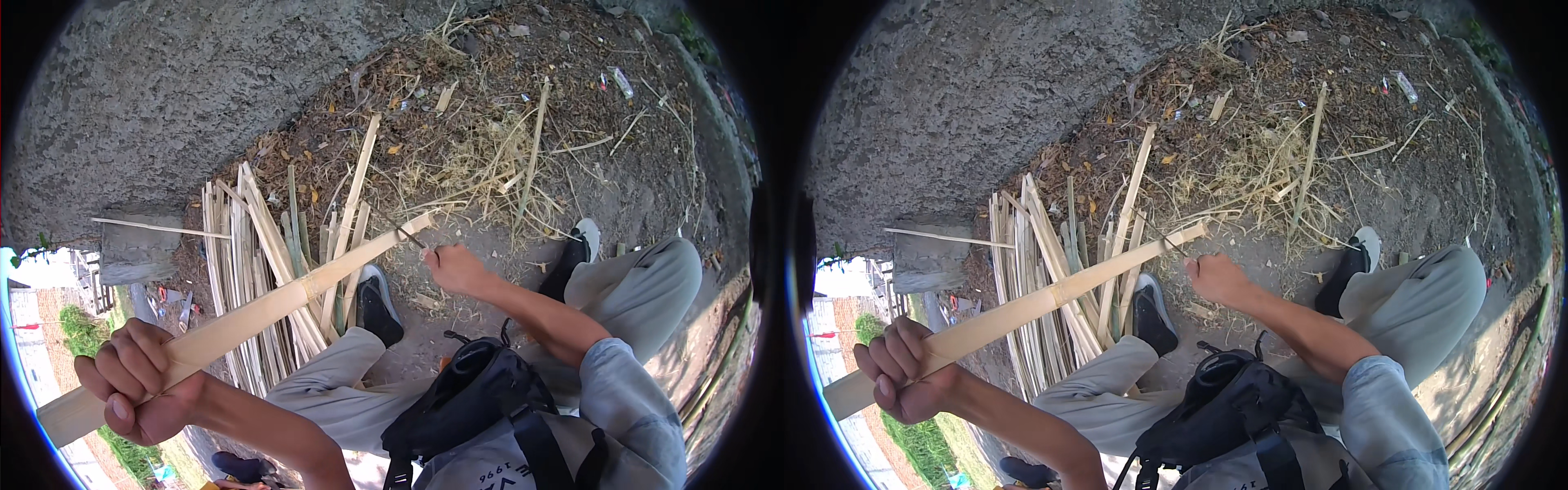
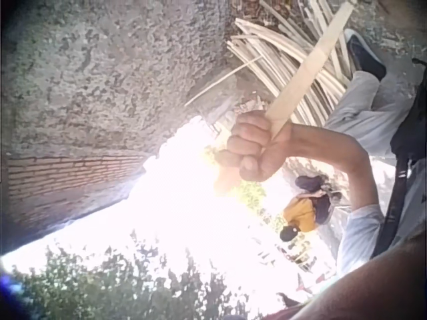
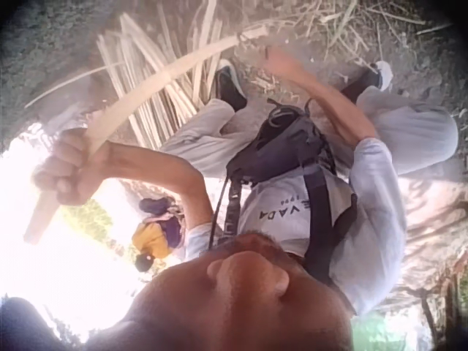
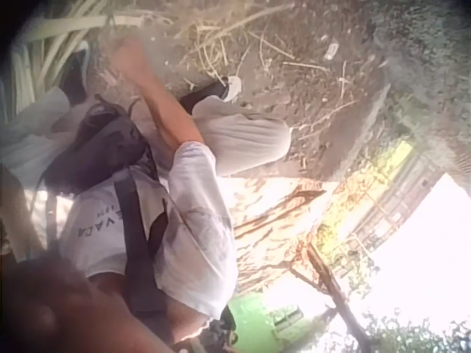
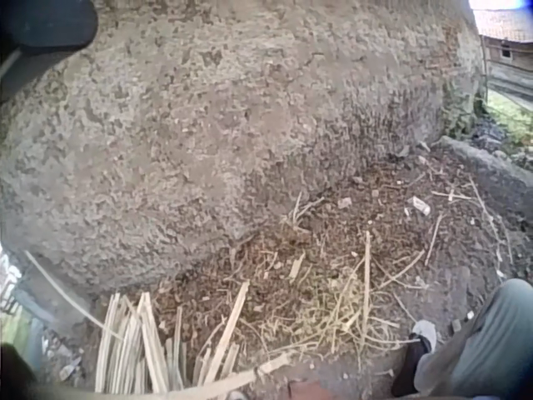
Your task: The person scrapes and shaves bamboo strips along their edges and surfaces using a knife.
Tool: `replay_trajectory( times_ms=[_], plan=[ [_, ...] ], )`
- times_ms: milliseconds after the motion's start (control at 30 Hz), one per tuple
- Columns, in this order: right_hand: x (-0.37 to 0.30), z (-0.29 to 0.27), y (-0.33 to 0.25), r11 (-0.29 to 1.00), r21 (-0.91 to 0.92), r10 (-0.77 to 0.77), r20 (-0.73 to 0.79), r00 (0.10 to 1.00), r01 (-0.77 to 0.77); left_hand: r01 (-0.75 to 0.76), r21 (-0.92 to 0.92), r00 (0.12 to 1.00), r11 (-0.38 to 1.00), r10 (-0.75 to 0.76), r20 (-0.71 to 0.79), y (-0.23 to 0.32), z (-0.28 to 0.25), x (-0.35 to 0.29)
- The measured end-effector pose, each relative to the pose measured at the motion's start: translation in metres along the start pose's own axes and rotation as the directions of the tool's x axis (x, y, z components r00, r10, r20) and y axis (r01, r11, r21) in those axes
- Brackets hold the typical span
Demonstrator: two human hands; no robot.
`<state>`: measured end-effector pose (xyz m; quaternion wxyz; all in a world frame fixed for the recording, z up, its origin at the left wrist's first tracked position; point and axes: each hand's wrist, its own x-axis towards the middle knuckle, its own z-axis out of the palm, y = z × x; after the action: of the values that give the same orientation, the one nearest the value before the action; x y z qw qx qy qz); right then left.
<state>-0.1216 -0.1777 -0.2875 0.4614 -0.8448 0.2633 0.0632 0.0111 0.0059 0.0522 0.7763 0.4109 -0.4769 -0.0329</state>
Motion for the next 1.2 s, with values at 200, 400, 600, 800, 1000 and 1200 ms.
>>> replay_trajectory(
  times_ms=[200, 400, 600, 800, 1000, 1200],
  plan=[
    [-0.038, -0.066, -0.127, 0.823, 0.304, -0.488, -0.056, 0.871, 0.480, 0.019, -0.246, 0.995, 0.969, 0.006, 0.099, 0.005, -0.016, -0.001],
    [-0.031, -0.040, -0.095, 0.960, 0.024, -0.275, -0.083, 0.958, 0.278, -0.077, -0.252, 0.996, 0.965, 0.085, 0.020, 0.005, -0.008, -0.007],
    [-0.039, -0.058, -0.096, 0.970, 0.178, -0.176, 0.047, 0.983, 0.165, -0.062, -0.254, 0.997, 0.965, 0.070, 0.022, 0.004, -0.002, -0.018],
    [-0.045, -0.051, -0.117, 0.920, 0.173, -0.346, -0.061, 0.936, 0.351, -0.031, -0.255, 0.973, 0.967, 0.087, 0.212, 0.003, -0.001, -0.004],
    [-0.055, -0.074, -0.136, 0.925, 0.112, -0.364, -0.019, 0.931, 0.364, 0.068, -0.223, 0.962, 0.973, -0.005, 0.273, -0.004, -0.014, 0.000],
    [-0.064, -0.052, -0.104, 0.917, 0.094, -0.371, -0.149, 0.917, 0.387, 0.028, -0.193, 0.937, 0.981, 0.041, 0.347, -0.002, 0.020, -0.002]
  ],
)
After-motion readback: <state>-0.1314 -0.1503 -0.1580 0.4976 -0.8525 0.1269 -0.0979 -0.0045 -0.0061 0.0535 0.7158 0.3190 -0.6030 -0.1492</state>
